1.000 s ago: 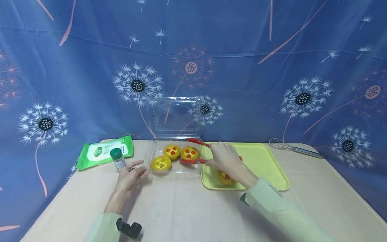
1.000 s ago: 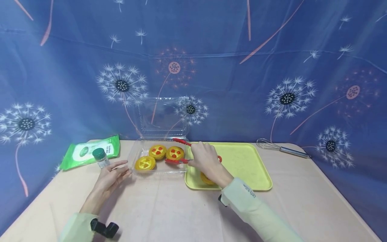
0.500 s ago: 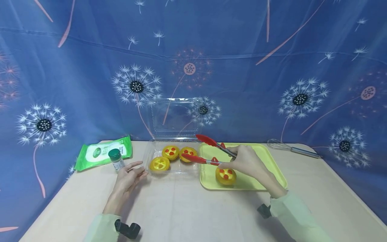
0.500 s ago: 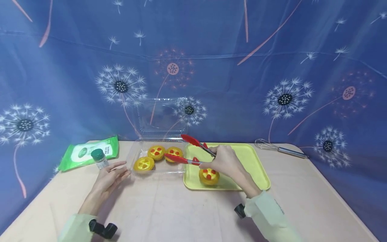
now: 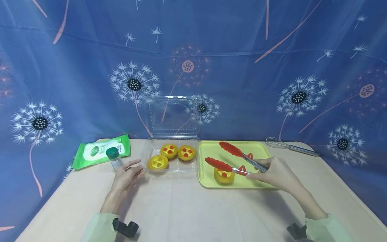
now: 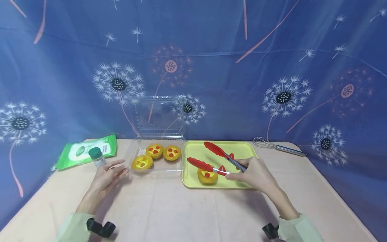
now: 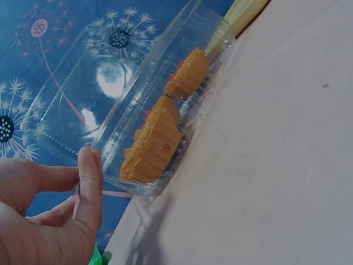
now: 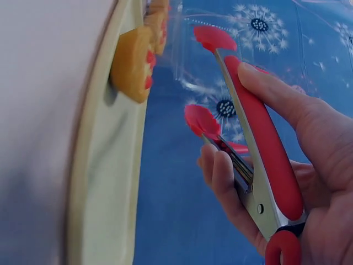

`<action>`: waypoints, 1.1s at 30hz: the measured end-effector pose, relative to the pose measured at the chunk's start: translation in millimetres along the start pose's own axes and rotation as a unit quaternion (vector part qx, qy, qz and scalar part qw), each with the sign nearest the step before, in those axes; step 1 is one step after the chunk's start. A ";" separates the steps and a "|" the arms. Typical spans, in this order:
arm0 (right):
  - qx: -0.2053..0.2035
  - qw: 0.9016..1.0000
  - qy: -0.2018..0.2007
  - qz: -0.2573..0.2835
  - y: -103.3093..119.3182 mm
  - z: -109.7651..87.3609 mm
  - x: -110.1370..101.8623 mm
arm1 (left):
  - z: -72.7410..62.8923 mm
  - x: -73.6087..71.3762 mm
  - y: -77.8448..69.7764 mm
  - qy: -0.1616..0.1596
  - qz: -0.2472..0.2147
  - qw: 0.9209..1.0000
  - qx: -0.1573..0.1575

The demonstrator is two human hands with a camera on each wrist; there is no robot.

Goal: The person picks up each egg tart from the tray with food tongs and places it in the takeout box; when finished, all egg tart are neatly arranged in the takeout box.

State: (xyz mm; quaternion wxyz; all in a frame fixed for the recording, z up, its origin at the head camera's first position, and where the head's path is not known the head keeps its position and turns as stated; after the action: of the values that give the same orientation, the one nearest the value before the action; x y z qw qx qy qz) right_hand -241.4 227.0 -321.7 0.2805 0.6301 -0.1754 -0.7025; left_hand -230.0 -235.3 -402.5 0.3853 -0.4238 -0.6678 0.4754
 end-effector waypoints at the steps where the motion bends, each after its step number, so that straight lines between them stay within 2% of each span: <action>1: 0.000 1.000 0.002 0.000 -3.1 -2.4 -0.6 | -0.1 0.0 -0.2 0.001 0.001 1.000 0.000; 7: 0.001 1.000 0.015 -0.022 -16.5 -15.5 0.7 | 0.0 0.0 -1.7 0.003 -0.001 1.000 0.001; 12: 0.012 0.999 0.030 -0.019 -21.5 -24.1 7.0 | 0.1 0.6 -1.6 0.004 0.001 1.000 0.001; 20: 0.009 1.000 0.026 -0.010 -21.8 -29.5 13.3 | 1.2 0.6 0.0 0.003 0.001 1.000 0.000; 33: -0.013 0.999 0.001 -0.031 -18.3 -34.3 14.2 | 1.2 0.9 0.5 0.000 0.007 1.000 -0.003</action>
State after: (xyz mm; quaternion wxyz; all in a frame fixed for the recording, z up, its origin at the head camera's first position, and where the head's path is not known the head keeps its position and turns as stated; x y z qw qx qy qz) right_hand -211.5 236.2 -348.8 0.2669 0.6320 -0.1459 -0.7127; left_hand -231.3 -234.7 -403.2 0.3808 -0.4298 -0.6658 0.4764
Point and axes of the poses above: each hand's wrist, its own z-axis towards the middle knuckle, its own x-axis out of the palm, y = z × x, the point moved 5 cm from there along z, towards the middle knuckle, and after that the axes turned 7 degrees about -y, right-handed, at the moved point
